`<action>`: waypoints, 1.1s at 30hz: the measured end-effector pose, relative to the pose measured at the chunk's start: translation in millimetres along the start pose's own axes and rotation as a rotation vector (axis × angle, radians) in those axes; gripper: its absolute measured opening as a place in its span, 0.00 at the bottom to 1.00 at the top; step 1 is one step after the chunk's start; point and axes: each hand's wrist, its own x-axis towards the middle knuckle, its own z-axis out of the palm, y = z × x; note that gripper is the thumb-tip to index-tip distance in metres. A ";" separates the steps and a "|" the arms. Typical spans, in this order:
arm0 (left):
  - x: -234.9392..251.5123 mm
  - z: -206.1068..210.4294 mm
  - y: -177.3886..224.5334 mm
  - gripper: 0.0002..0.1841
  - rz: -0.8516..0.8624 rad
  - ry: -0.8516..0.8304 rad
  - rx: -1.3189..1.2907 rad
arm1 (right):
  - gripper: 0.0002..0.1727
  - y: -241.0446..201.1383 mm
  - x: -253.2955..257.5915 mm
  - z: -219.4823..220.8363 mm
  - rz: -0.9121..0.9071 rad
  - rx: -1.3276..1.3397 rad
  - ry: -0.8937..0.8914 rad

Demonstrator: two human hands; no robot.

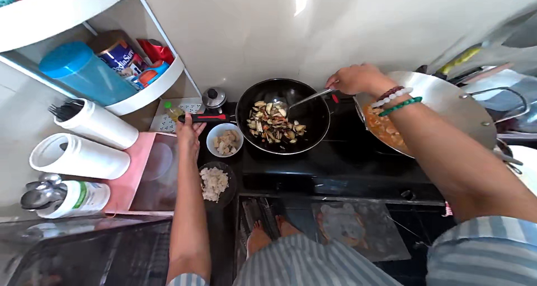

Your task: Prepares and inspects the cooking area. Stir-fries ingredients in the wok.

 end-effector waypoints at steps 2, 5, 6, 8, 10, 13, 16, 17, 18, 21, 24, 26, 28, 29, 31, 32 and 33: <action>7.3 0.6 -1.6 0.22 -0.005 0.033 -0.023 | 0.13 -24.0 -29.9 -5.0 -0.035 -0.058 0.164; 10.9 -0.9 -3.5 0.22 0.003 0.036 -0.037 | 0.13 -61.0 -94.1 -10.2 -0.128 -0.156 0.412; 10.3 -0.6 -2.9 0.22 0.005 0.034 -0.040 | 0.12 -70.2 -117.0 -4.7 -0.163 -0.174 0.472; 8.9 -0.1 -2.2 0.22 0.006 0.029 -0.043 | 0.12 -81.9 -161.2 16.0 -0.229 -0.182 0.531; 7.3 0.4 -0.4 0.22 0.007 0.020 -0.041 | 0.12 -89.1 -196.0 32.9 -0.235 -0.159 0.508; 7.0 -0.2 0.1 0.22 0.007 0.016 -0.049 | 0.14 -86.5 -228.3 37.3 -0.218 -0.124 0.471; 8.6 0.1 0.2 0.23 0.000 0.023 -0.052 | 0.14 -85.5 -248.6 18.9 -0.203 -0.161 0.459; 8.9 0.1 -0.1 0.23 -0.002 0.024 -0.053 | 0.14 -87.2 -253.7 13.5 -0.195 -0.184 0.453; 9.1 0.2 -0.3 0.23 -0.002 0.023 -0.057 | 0.13 -90.7 -257.2 10.1 -0.184 -0.214 0.442; 9.1 1.3 -0.5 0.22 -0.005 0.028 -0.068 | 0.08 -109.7 -245.6 22.8 -0.143 -0.265 0.404; 6.7 1.7 0.1 0.23 -0.004 0.022 -0.054 | 0.09 -115.6 -204.0 49.6 -0.142 -0.249 0.409; 5.8 1.4 2.2 0.23 -0.004 0.007 -0.043 | 0.14 -106.8 -190.0 42.8 -0.144 -0.228 0.390; 7.4 0.9 4.3 0.22 -0.005 0.005 -0.044 | 0.14 -93.9 -193.3 19.3 -0.141 -0.231 0.385; 9.0 0.3 3.4 0.22 -0.006 0.008 -0.049 | 0.13 -86.7 -196.7 8.6 -0.153 -0.222 0.409; 11.0 1.6 2.4 0.22 -0.013 0.017 -0.059 | 0.12 -73.4 -194.0 0.8 -0.181 -0.180 0.476; 12.0 2.8 2.3 0.23 -0.017 0.021 -0.065 | 0.12 -68.6 -185.6 5.0 -0.190 -0.140 0.497; 13.7 4.0 2.3 0.23 -0.024 0.025 -0.072 | 0.13 -64.6 -173.2 13.6 -0.198 -0.099 0.516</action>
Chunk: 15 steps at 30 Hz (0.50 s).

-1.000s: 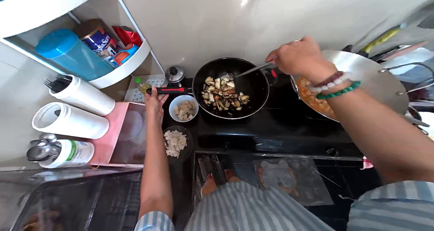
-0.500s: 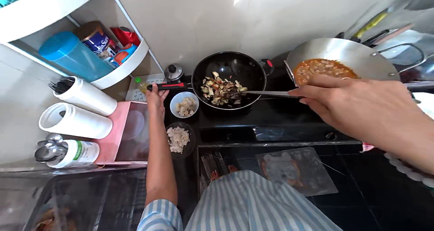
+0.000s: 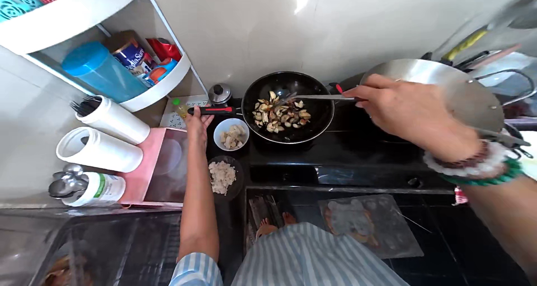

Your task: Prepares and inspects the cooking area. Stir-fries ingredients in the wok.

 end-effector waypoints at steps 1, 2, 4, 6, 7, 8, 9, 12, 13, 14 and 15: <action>2.0 1.0 -0.4 0.23 -0.007 0.004 -0.007 | 0.13 4.3 6.1 18.0 0.006 0.039 0.019; 2.8 2.3 0.0 0.22 -0.012 0.007 -0.011 | 0.14 8.1 12.4 36.7 0.013 0.070 0.025; 1.9 5.0 0.9 0.21 -0.010 0.014 0.012 | 0.15 17.4 25.4 73.6 -0.005 0.123 0.053; -1.1 4.0 0.1 0.23 -0.005 0.009 0.067 | 0.16 28.0 34.0 102.7 -0.069 0.181 0.089; -1.1 3.3 -0.6 0.24 -0.004 0.010 0.080 | 0.16 33.0 36.0 109.8 -0.096 0.201 0.075; -0.4 3.0 -1.3 0.24 -0.001 0.014 0.081 | 0.16 38.8 36.8 111.9 -0.114 0.208 0.041; -0.2 2.4 -1.8 0.24 0.001 0.016 0.087 | 0.15 44.0 36.1 110.0 -0.126 0.207 0.012; -1.8 1.0 -3.2 0.23 0.006 0.011 0.095 | 0.15 61.4 35.6 102.8 -0.168 0.199 0.009; -2.6 0.5 -3.3 0.23 0.007 0.005 0.099 | 0.15 64.4 37.0 103.5 -0.175 0.223 0.025; -3.1 0.3 -3.6 0.23 0.009 0.003 0.103 | 0.15 65.0 39.3 105.8 -0.166 0.255 0.032; -2.8 0.7 -3.5 0.23 0.012 0.004 0.102 | 0.15 64.3 42.6 109.7 -0.154 0.286 0.038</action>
